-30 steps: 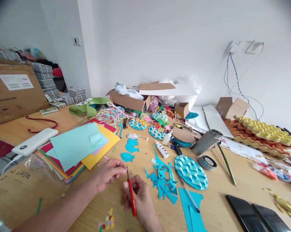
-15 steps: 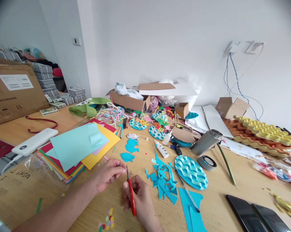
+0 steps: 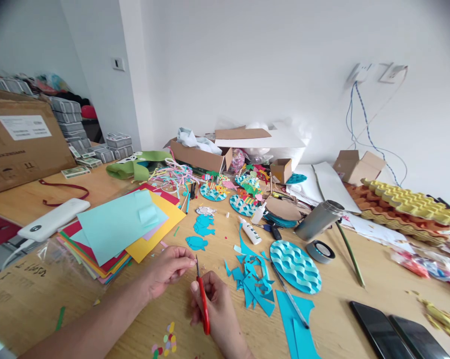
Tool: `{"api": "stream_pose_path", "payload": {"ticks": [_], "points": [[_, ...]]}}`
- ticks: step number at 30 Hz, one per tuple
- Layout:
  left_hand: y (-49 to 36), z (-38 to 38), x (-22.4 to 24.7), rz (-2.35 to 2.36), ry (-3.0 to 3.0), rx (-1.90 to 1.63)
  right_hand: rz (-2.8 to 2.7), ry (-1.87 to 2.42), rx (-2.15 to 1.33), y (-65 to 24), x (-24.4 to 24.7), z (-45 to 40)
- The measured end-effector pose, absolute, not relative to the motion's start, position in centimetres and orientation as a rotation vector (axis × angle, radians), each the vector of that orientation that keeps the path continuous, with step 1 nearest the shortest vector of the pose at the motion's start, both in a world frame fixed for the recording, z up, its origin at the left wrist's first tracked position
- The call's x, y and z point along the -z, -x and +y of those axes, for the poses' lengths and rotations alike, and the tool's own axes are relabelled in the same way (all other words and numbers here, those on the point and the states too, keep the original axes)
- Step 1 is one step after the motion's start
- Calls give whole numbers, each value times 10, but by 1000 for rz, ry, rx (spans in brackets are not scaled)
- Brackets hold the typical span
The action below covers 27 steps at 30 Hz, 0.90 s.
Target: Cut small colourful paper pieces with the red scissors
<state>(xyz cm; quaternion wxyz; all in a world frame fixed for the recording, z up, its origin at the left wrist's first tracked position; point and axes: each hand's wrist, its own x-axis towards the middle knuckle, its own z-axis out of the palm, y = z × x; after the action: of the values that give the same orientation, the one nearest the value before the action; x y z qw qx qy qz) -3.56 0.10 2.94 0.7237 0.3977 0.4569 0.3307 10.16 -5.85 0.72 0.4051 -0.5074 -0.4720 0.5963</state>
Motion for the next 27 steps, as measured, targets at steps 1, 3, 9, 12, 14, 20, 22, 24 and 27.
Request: {"api": "stream_pose_path", "payload": {"ticks": [1, 3, 9, 12, 14, 20, 22, 24, 27], "points": [[36, 1, -30, 1010, -879, -728, -1189, 1277, -1506, -102, -7, -58], [36, 1, -30, 1014, -882, -726, -1189, 1276, -1504, -102, -6, -58], [35, 1, -29, 1019, -877, -731, -1176, 1286, -1496, -101, -6, -58], [35, 1, -28, 1012, -875, -732, -1178, 1288, -1494, -102, -7, -58], [35, 1, -28, 1002, -869, -730, -1179, 1292, -1496, -103, -7, -58], [35, 1, -29, 1011, -900, -725, -1171, 1313, -1504, -102, -8, -58], [35, 1, -29, 1014, -909, -723, -1165, 1307, -1508, -102, -7, -58], [35, 1, -29, 1014, -911, -724, -1167, 1295, -1506, -102, -7, -59], [35, 1, -29, 1009, -913, -724, -1176, 1286, -1501, -103, -8, -59]]}}
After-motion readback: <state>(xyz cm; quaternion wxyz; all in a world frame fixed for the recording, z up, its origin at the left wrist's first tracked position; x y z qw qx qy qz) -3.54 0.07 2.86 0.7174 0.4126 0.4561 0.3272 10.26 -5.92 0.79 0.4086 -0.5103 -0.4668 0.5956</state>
